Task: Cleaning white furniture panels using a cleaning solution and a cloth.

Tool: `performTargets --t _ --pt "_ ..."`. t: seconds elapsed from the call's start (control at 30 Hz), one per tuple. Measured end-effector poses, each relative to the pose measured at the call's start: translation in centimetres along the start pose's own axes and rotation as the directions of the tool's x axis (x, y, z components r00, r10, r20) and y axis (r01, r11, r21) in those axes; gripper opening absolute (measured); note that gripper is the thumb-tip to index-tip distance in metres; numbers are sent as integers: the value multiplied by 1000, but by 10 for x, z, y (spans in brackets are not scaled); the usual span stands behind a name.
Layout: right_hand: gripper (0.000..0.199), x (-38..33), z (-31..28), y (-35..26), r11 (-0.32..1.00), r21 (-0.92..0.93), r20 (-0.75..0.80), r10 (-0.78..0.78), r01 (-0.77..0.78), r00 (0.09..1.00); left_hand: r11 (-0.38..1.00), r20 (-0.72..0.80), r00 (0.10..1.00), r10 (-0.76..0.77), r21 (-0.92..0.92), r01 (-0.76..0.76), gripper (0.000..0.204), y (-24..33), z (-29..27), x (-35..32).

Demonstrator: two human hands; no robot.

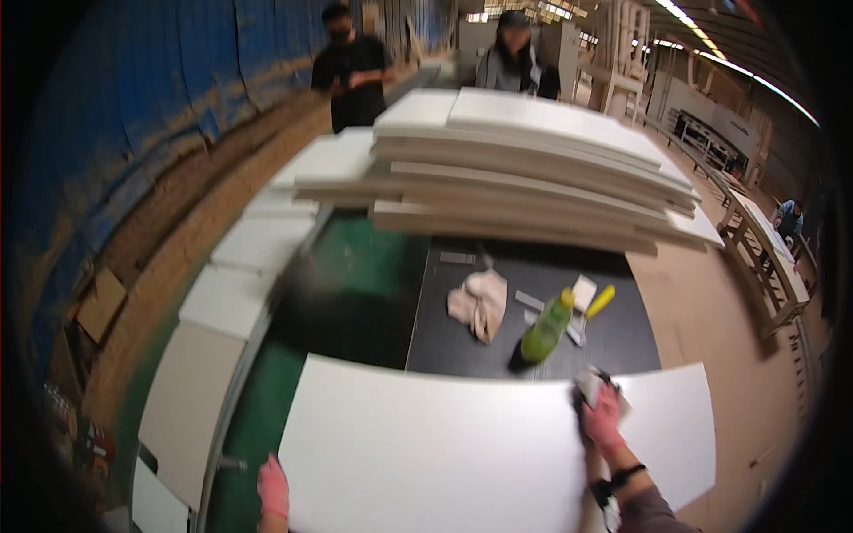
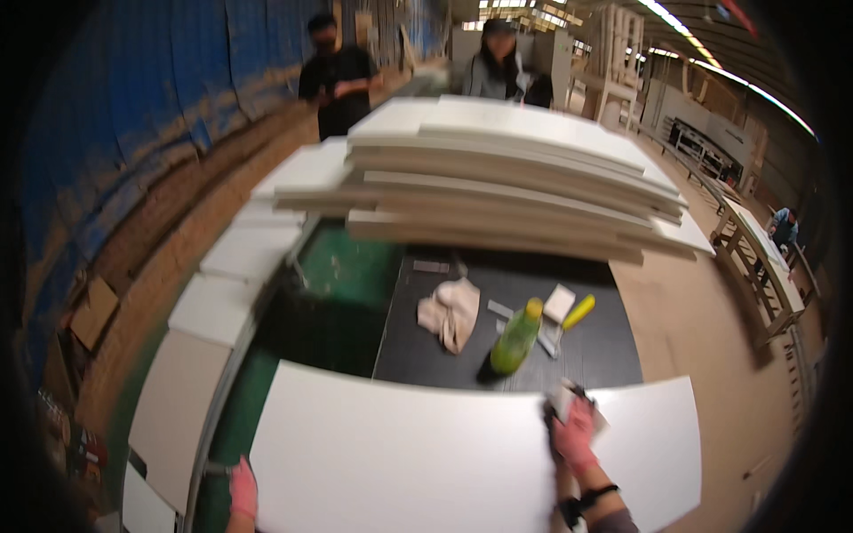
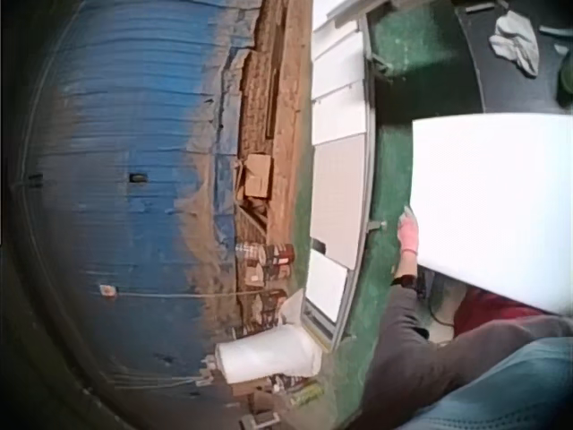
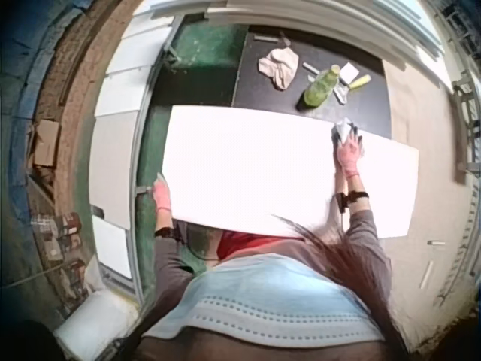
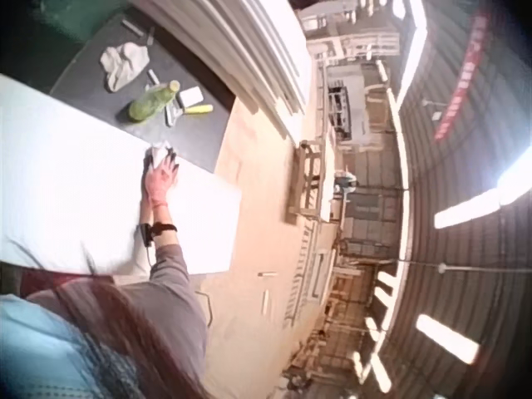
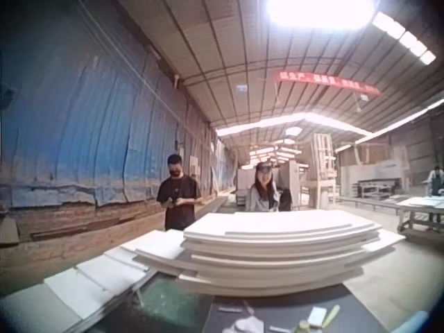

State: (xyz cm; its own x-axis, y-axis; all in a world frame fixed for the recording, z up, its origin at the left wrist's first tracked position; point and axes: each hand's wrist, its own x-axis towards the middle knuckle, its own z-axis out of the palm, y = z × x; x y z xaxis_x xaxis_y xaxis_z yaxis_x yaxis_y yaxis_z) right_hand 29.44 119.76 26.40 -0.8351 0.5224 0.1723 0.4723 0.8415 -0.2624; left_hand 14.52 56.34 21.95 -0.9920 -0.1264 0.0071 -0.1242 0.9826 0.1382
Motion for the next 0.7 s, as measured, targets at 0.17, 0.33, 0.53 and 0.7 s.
performTargets --t 0.17,0.33,0.53,0.7 --pt "57 10 51 -180 965 41 2 -260 260 966 213 302 953 32 -933 288 40 -8 -31 3" --pt "58 28 128 -354 884 142 -24 -447 446 894 -196 570 821 -39 -810 553 50 -41 -46 0" --pt "45 -40 140 -520 587 708 21 -574 393 819 560 41 941 335 -812 -164 40 -110 -73 -27" --pt "64 -184 95 -504 503 628 126 -819 594 560 663 82 947 312 -732 -155 47 -92 -83 12"
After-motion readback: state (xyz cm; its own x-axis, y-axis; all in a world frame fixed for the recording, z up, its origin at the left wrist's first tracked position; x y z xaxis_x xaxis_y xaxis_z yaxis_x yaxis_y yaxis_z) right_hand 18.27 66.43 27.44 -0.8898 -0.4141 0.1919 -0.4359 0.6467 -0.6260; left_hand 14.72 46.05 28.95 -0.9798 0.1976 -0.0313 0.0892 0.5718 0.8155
